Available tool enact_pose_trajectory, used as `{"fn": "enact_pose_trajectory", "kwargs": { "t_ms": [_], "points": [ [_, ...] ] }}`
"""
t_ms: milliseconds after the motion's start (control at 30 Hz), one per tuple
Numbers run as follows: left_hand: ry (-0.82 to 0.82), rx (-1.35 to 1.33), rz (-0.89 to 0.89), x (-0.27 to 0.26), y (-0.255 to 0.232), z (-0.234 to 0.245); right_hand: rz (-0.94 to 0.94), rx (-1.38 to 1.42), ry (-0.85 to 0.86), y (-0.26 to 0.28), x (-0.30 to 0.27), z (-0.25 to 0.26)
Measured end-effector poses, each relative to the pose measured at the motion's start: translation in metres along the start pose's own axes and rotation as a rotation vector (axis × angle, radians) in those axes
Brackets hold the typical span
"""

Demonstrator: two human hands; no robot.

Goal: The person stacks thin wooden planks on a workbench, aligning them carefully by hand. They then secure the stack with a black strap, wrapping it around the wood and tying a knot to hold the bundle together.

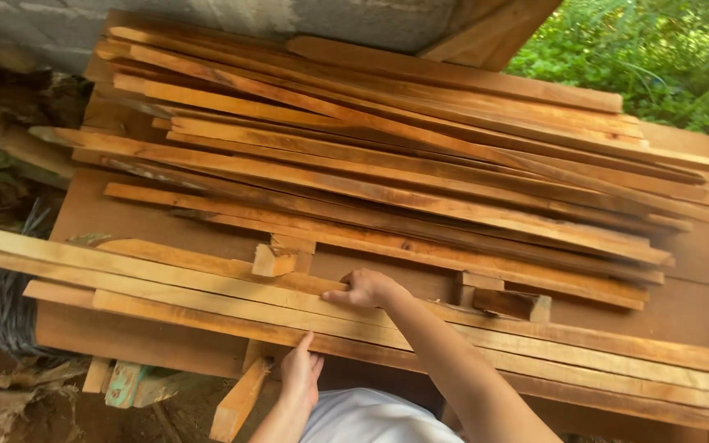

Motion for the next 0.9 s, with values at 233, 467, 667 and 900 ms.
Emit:
{"fn": "enact_pose_trajectory", "kwargs": {
  "t_ms": [233,467,667,900],
  "points": [
    [0.114,-0.017,0.015,-0.008,-0.004,-0.004,-0.004,-0.031,0.079,0.009,-0.004,-0.003],
    [0.17,-0.019,0.114,-0.042,-0.009,-0.041,-0.067,0.046,0.128,-0.015,0.0,-0.005],
    [-0.097,-0.211,0.016,-0.067,-0.011,-0.074,-0.251,0.132,0.28,-0.074,0.01,-0.037],
    [-0.31,-0.255,-0.105,-0.061,-0.005,-0.055,-0.191,0.015,0.171,-0.024,-0.037,-0.009]
  ]
}}
Point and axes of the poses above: each hand's wrist, its own x-axis towards the middle knuckle, its own z-axis out of the back of the hand, y = z × x, the point moved 10 cm from there along x, towards the middle knuckle, and after that the axes turned 3 degrees about z, right-handed, at the moved point
